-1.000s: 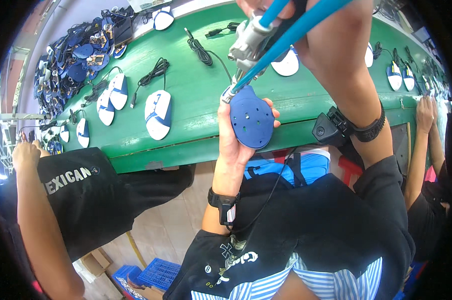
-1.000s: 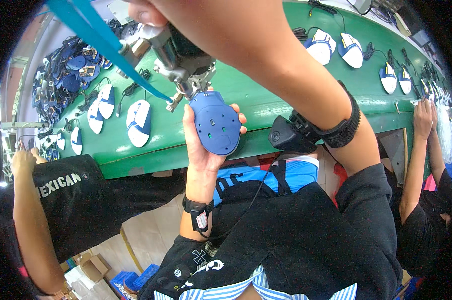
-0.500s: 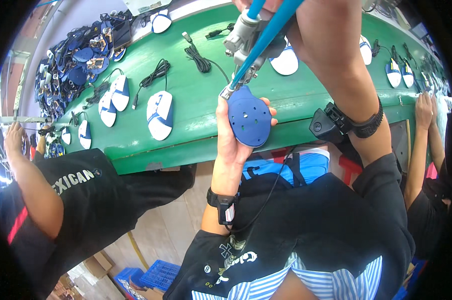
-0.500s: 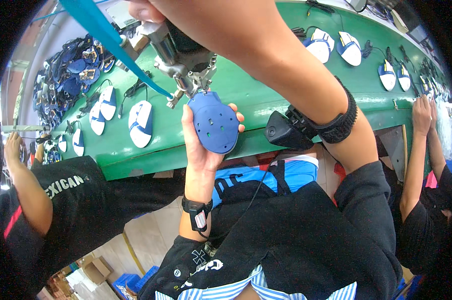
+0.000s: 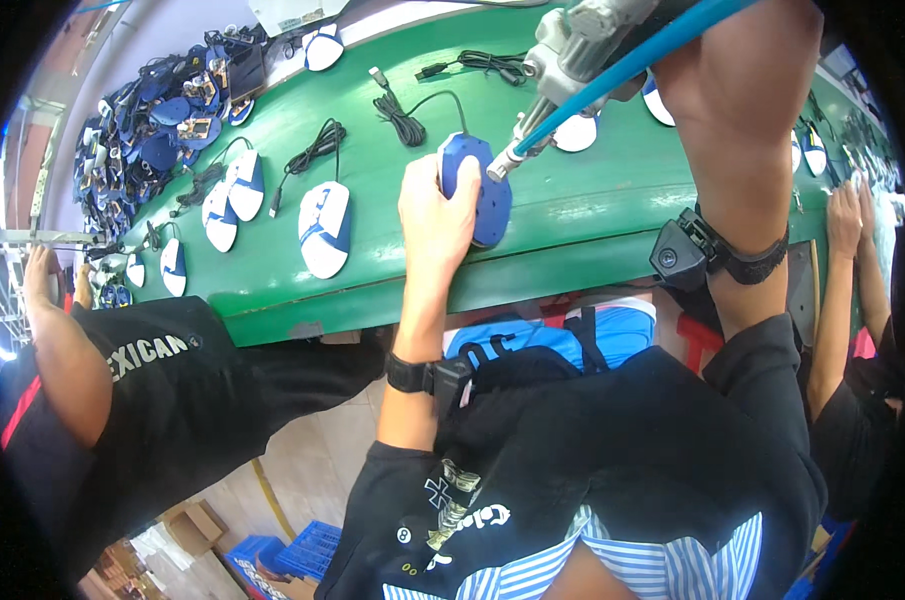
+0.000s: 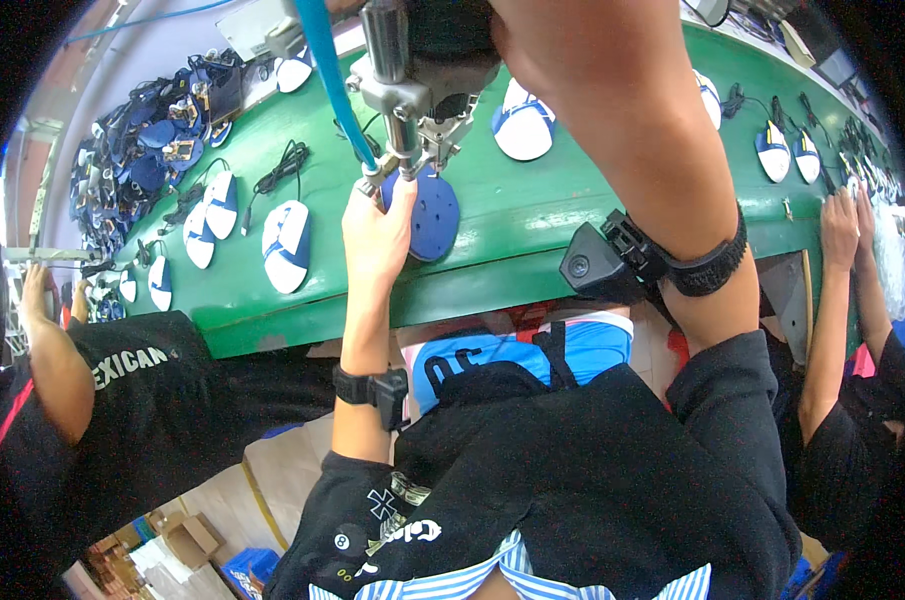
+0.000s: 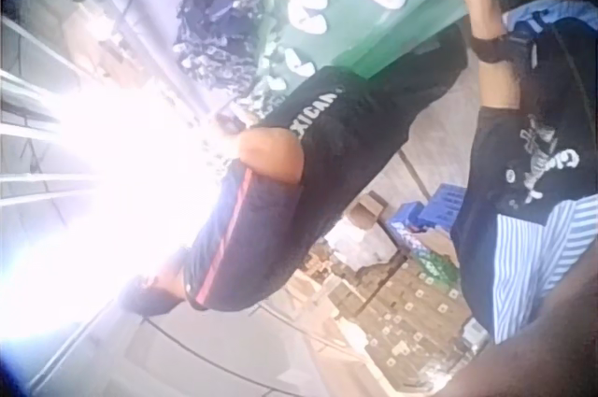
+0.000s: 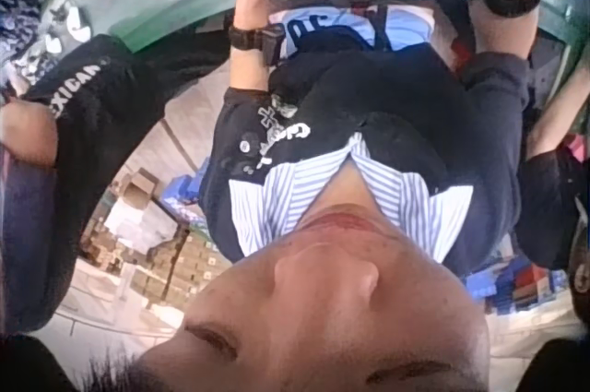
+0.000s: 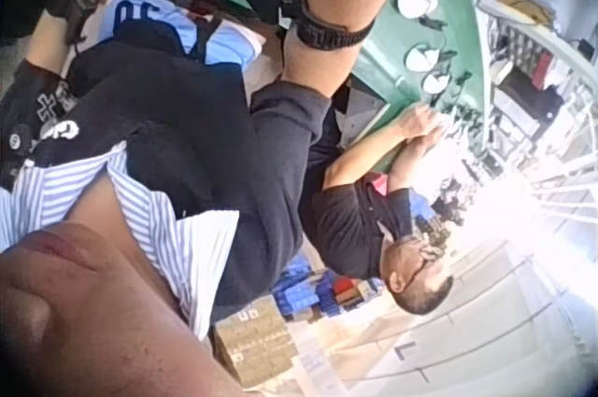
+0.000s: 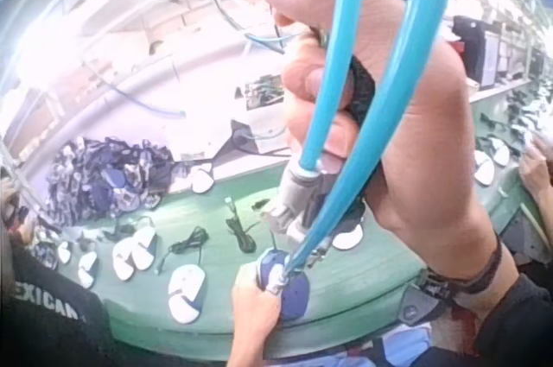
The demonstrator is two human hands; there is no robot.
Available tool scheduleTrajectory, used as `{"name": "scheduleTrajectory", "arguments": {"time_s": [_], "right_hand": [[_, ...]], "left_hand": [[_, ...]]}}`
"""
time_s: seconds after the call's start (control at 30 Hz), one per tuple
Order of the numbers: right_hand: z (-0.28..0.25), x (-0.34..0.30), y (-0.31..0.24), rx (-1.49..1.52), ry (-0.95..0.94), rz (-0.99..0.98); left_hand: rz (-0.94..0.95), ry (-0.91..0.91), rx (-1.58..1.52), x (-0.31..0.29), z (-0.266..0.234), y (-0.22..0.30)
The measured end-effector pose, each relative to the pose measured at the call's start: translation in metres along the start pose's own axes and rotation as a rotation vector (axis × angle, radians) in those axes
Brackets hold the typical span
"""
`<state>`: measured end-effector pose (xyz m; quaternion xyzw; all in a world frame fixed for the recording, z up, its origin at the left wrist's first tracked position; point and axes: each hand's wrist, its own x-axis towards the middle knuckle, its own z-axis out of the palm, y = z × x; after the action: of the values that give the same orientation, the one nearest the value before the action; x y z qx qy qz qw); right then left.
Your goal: Using a pneumatic screwdriver to secure screws into the base of computer mice on an assembly line.
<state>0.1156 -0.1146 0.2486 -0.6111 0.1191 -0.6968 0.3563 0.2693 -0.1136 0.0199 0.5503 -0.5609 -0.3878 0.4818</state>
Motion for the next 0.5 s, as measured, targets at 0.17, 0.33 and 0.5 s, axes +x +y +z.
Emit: {"name": "scheduleTrajectory", "arguments": {"time_s": [0.17,0.33,0.5], "right_hand": [[-0.010,-0.007,-0.013,-0.032,0.108,0.123],[-0.018,-0.013,-0.013,-0.048,0.107,0.091],[-0.018,-0.016,-0.015,-0.052,0.091,0.075]], "left_hand": [[0.315,0.328,0.526,0.006,-0.008,0.001],[0.272,0.082,-0.110,-0.033,-0.007,0.042],[-0.151,-0.231,-0.710,-0.042,-0.007,0.046]]}}
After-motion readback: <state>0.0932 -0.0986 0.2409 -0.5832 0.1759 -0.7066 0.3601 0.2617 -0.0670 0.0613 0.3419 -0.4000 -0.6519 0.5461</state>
